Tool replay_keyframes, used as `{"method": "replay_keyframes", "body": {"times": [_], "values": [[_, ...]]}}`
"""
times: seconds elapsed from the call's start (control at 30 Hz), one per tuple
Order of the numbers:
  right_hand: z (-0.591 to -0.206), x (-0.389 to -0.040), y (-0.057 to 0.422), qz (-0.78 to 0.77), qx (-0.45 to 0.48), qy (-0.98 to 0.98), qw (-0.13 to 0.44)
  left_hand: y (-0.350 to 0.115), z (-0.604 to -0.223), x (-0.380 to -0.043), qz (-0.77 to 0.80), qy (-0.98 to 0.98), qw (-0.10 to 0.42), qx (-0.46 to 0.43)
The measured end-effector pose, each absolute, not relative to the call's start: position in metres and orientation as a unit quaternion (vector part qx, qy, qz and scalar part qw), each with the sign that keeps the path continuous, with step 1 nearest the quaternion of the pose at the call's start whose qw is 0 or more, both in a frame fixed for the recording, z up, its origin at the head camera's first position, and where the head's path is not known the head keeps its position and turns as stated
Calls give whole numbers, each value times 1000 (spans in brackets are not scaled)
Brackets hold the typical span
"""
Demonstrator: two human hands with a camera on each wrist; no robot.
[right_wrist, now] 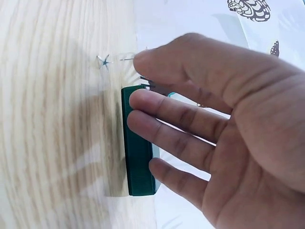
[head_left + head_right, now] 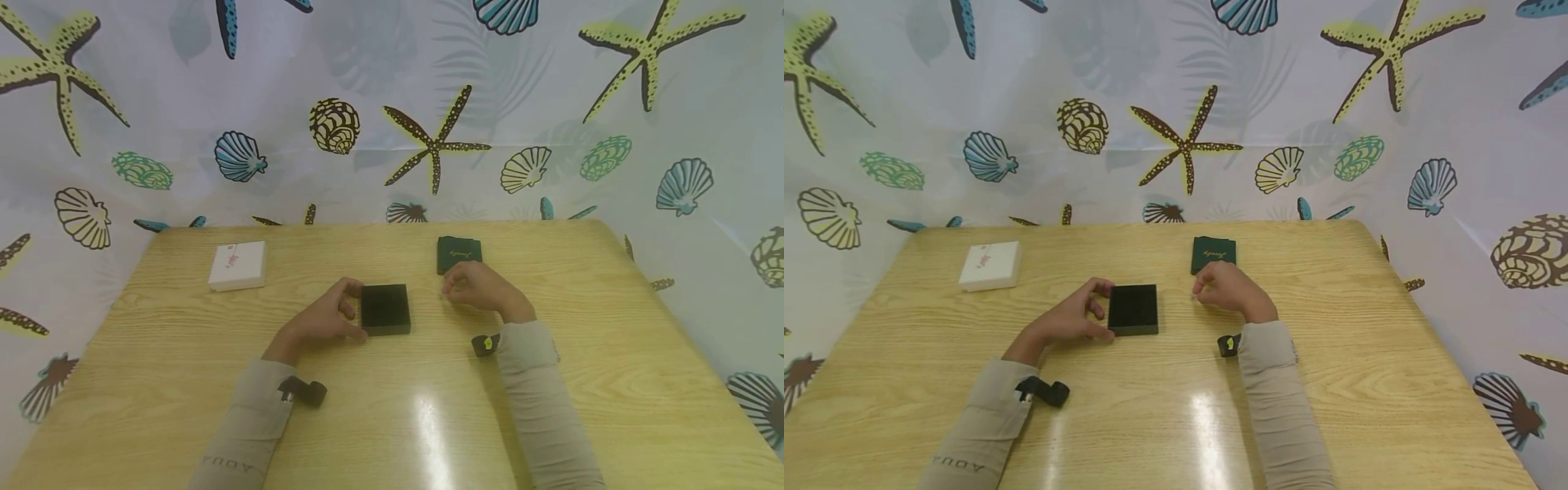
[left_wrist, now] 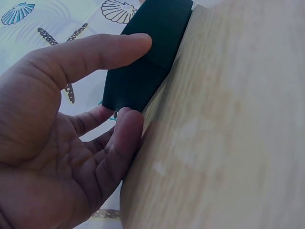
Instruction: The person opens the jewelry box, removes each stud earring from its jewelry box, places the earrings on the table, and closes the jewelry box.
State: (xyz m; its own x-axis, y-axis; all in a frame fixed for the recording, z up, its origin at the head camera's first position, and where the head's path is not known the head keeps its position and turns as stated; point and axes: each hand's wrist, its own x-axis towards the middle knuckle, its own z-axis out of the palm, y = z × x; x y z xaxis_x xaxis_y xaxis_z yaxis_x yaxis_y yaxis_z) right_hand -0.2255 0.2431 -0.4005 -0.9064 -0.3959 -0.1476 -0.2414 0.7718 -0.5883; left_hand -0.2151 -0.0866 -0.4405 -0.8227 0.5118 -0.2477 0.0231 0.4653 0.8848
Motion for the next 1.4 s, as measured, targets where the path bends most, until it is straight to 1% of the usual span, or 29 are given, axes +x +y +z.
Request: {"method": "replay_keyframes", "body": {"times": [0.13, 0.2, 0.3, 0.5, 0.83, 1.4], "values": [[-400, -224, 244, -288, -184, 931, 127, -87, -441, -214, 490, 819, 249, 162], [-400, -223, 243, -274, -206, 933, 109, -87, -441, -214, 489, 820, 251, 160], [-399, -222, 243, -249, -214, 939, 100, -87, -442, -214, 488, 820, 253, 158], [-399, -223, 241, -210, -154, 957, 127, -87, -442, -215, 489, 819, 255, 156], [-398, -222, 234, -197, -110, 964, 139, -87, -443, -216, 489, 819, 253, 159], [-397, -222, 229, -190, -104, 967, 131, -87, -441, -216, 486, 821, 251, 163]]}}
